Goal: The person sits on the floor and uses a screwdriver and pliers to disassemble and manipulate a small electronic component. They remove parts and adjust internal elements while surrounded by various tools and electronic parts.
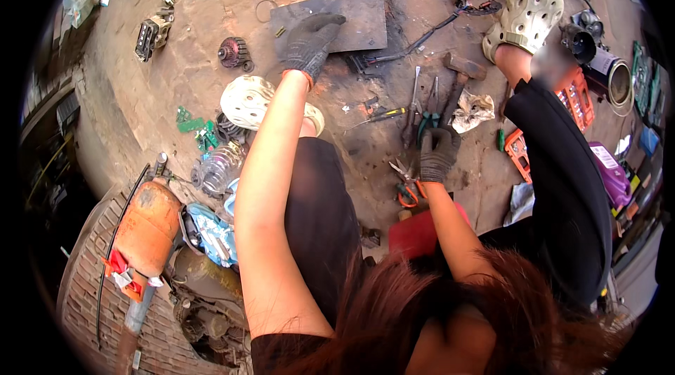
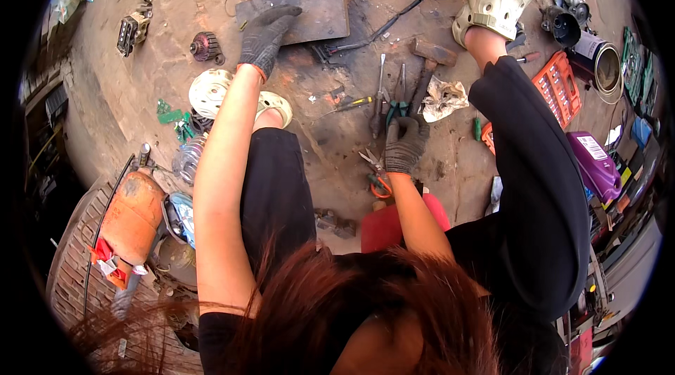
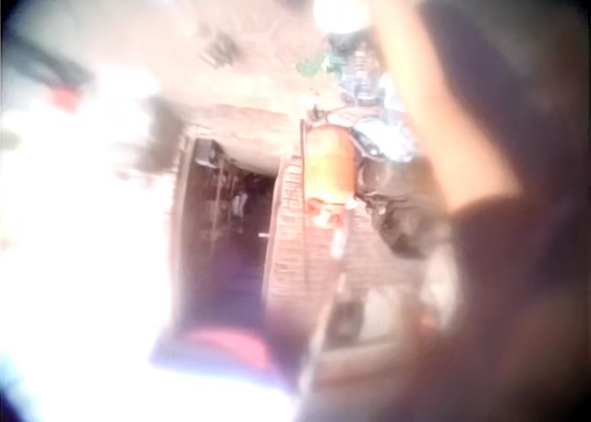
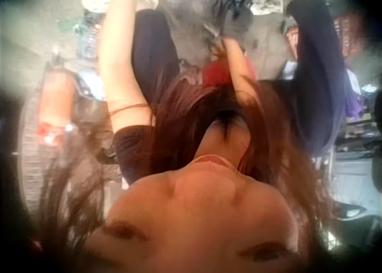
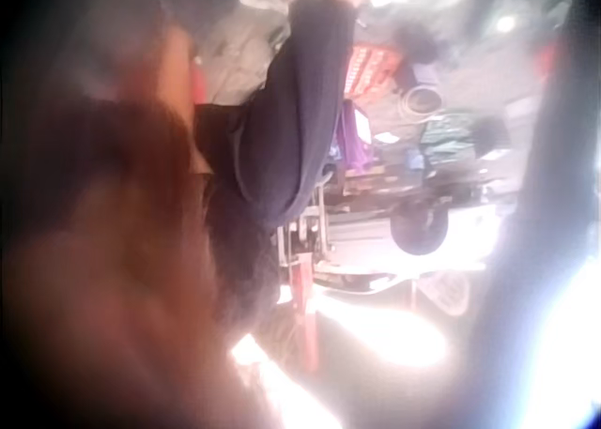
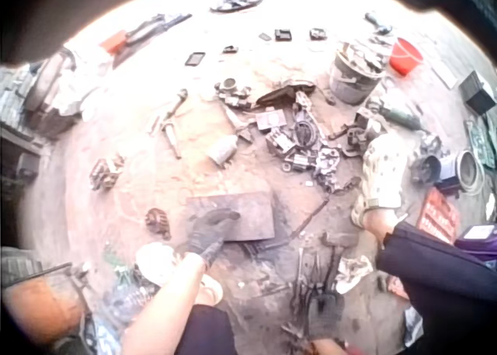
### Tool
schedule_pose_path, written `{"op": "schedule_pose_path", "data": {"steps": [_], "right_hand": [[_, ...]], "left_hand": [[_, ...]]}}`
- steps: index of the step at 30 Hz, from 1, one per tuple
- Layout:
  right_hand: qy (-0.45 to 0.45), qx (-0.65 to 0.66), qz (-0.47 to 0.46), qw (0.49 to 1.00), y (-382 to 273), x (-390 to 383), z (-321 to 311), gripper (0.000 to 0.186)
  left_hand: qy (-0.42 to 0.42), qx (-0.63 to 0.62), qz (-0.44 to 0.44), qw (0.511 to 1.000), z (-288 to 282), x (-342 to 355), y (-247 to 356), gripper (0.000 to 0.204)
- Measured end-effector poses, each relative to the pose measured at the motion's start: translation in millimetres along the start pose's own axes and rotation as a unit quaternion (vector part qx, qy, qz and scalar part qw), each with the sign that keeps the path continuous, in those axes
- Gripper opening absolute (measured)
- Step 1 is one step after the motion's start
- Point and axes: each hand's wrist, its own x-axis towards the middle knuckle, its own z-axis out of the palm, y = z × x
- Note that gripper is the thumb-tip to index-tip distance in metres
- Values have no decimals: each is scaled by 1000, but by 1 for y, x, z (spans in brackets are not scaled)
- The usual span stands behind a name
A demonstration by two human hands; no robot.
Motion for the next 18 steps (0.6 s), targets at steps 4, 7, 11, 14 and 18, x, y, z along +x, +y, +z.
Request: {"op": "schedule_pose_path", "data": {"steps": [4, 7, 11, 14, 18], "right_hand": [[64, 35, 150, 986, 19, 22, 11, 25], [-22, 36, 155, 987, 28, 43, 11, 31], [-45, 24, 168, 984, 31, 49, 10, 39], [-37, 12, 168, 985, 26, 52, 9, 43], [-51, -77, 167, 982, 15, 65, 6, 46]], "left_hand": [[5, -63, -52, 997, 1, -2, 9, 26], [6, -110, -80, 991, 6, -1, 13, 26], [9, -94, -32, 995, 23, 10, 13, 27], [27, 92, 44, 994, 35, 32, -5, 25], [54, 262, 26, 963, 46, 38, 5, 25]]}}
